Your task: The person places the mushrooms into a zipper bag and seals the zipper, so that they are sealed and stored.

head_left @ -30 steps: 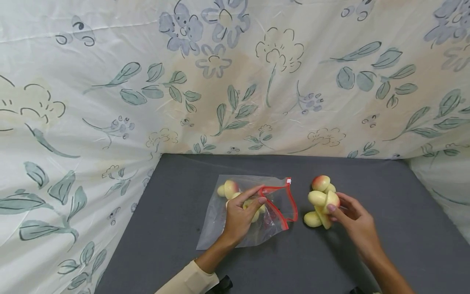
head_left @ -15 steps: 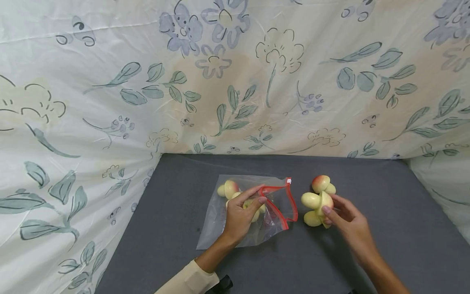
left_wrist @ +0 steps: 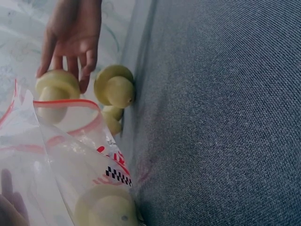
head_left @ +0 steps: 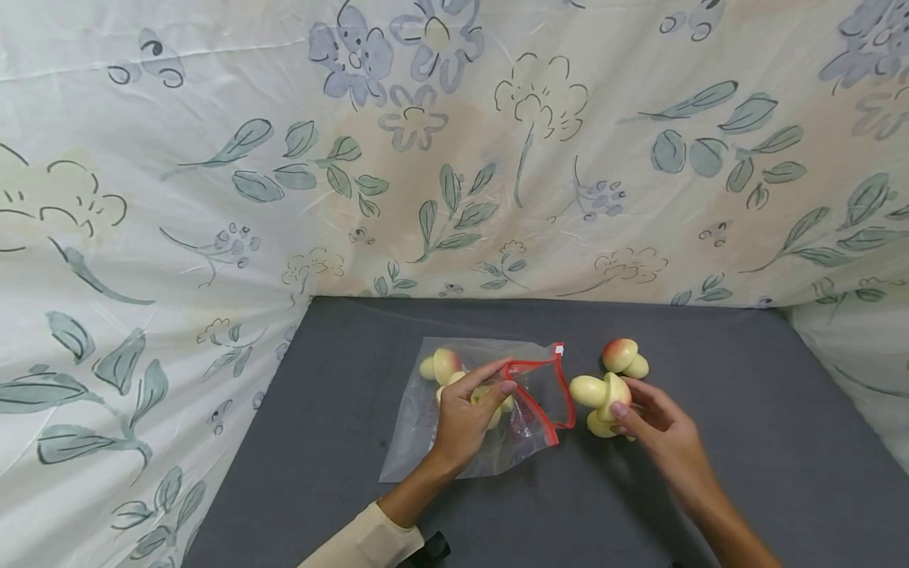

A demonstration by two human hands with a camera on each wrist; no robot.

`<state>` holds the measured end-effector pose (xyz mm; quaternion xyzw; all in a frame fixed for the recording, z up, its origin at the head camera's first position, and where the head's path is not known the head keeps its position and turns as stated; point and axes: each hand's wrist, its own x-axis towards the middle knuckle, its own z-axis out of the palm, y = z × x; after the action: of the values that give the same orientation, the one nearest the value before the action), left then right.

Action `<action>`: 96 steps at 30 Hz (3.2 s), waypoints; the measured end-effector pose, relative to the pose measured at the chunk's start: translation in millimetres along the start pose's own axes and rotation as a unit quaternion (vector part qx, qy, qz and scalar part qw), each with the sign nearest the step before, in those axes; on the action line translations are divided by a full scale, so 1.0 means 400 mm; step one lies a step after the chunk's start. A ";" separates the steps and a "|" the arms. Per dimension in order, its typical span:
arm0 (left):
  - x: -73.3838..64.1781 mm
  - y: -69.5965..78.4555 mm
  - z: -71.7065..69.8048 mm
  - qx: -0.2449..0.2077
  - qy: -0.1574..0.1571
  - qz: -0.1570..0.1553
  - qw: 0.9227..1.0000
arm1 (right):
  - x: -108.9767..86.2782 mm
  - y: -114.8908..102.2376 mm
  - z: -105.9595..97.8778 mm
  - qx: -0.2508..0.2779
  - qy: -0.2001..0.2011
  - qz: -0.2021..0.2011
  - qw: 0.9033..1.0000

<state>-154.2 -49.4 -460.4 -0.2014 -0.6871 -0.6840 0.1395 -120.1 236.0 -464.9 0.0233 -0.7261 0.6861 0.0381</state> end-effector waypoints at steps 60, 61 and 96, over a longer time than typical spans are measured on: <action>-0.002 0.000 0.009 0.001 -0.001 -0.019 1.000 | 0.011 -0.007 0.111 0.009 -0.082 -0.046 0.995; -0.002 0.000 0.009 -0.001 -0.001 -0.020 1.000 | 0.012 -0.005 0.110 0.017 -0.089 -0.050 0.995; -0.004 0.004 0.010 -0.017 -0.001 -0.028 0.999 | 0.001 0.013 0.074 0.004 -0.065 -0.028 0.997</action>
<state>-151.7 -45.4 -459.7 -0.1852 -0.6812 -0.6987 0.1165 -121.8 206.7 -471.6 0.0886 -0.7230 0.6851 0.0102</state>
